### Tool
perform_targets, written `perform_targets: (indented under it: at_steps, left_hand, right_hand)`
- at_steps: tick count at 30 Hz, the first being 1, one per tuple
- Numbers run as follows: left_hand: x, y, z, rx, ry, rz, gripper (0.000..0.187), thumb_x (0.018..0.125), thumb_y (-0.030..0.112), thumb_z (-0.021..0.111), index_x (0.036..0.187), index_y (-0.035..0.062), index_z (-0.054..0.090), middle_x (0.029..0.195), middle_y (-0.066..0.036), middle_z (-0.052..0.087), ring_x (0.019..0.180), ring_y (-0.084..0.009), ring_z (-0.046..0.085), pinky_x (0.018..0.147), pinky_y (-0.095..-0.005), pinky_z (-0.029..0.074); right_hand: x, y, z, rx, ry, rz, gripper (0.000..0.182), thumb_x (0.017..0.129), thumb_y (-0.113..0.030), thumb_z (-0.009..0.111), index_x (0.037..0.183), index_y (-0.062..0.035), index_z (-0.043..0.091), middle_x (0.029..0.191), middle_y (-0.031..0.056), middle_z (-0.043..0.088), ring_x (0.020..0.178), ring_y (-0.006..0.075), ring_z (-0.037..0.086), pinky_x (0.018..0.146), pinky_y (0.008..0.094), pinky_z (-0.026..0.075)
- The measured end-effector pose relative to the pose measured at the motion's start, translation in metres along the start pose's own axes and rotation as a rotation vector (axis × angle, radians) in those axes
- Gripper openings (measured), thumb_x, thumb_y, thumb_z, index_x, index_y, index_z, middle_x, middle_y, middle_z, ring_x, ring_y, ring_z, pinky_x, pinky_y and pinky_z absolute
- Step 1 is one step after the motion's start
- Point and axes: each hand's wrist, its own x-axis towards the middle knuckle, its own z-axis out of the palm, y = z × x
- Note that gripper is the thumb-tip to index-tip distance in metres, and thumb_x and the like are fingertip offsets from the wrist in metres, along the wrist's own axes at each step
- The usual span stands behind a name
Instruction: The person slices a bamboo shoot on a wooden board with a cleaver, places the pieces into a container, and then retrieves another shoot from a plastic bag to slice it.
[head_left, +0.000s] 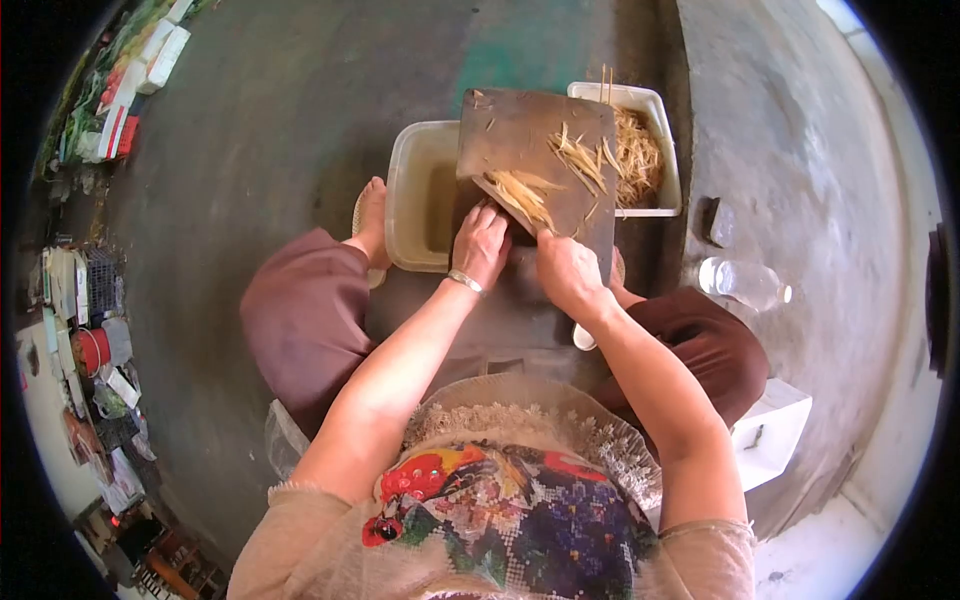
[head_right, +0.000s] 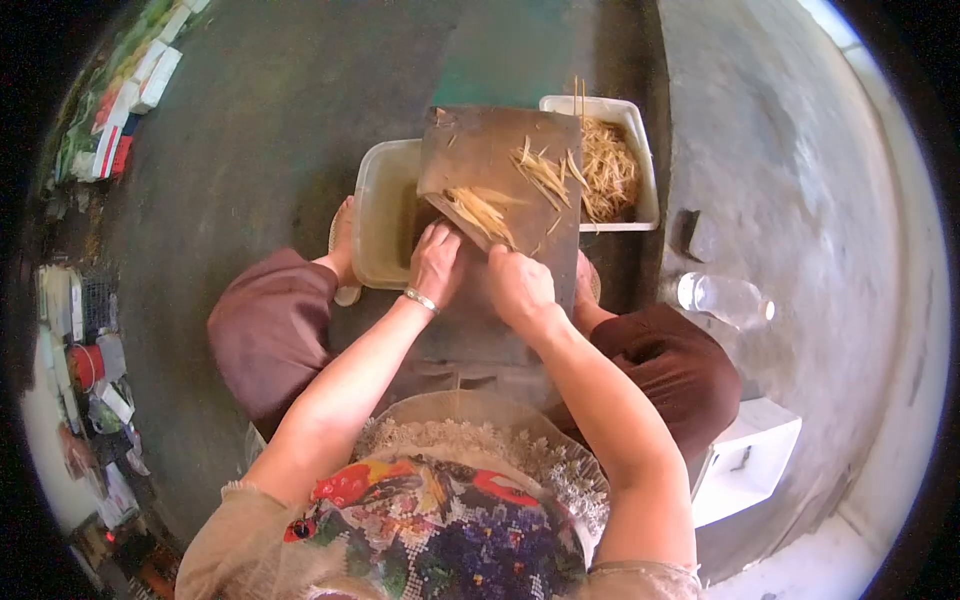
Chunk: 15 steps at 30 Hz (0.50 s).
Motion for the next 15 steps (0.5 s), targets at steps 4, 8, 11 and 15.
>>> perform_targets:
  at_steps: [4,8,11,15]
  left_hand:
    - [0.002,-0.002,0.0,-0.029,0.034,0.048,0.033,0.067,0.002,0.065,0.099,0.0021,0.059,0.107,-0.016,0.055,0.11,-0.0331,0.048,0.095,-0.0387,0.042]
    - [0.003,0.004,-0.002,-0.022,0.063,0.034,0.033,0.067,0.002,0.066,0.098,0.0024,0.059,0.102,-0.015,0.055,0.106,-0.0332,0.05,0.094,-0.0391,0.042]
    - [-0.001,-0.001,-0.001,-0.007,0.026,0.014,0.032,0.066,0.002,0.066,0.097,0.0026,0.059,0.099,-0.015,0.055,0.103,-0.0331,0.05,0.092,-0.0396,0.043]
    - [0.0,0.0,-0.002,0.005,-0.045,-0.014,0.029,0.066,0.002,0.066,0.093,0.0024,0.058,0.099,-0.015,0.055,0.102,-0.0332,0.05,0.092,-0.0399,0.043]
  right_hand:
    - [-0.026,0.013,-0.015,0.047,-0.049,-0.043,0.012,0.079,-0.005,0.048,0.088,0.0016,0.053,0.074,0.0255,0.062,0.074,0.0426,0.062,0.067,0.0502,0.049]
    - [-0.026,0.01,-0.015,-0.028,-0.131,-0.05,0.012,0.08,-0.005,0.048,0.088,0.0013,0.054,0.078,0.0255,0.063,0.078,0.0408,0.063,0.069,0.0473,0.05]
    - [-0.002,-0.007,0.0,-0.042,-0.1,-0.038,0.013,0.081,-0.006,0.049,0.088,0.0008,0.057,0.082,0.0255,0.064,0.082,0.0379,0.065,0.072,0.0441,0.052]
    - [0.0,0.008,0.002,0.016,-0.014,-0.019,0.013,0.081,-0.007,0.048,0.088,0.0015,0.056,0.078,0.0258,0.063,0.077,0.0414,0.063,0.068,0.0478,0.05]
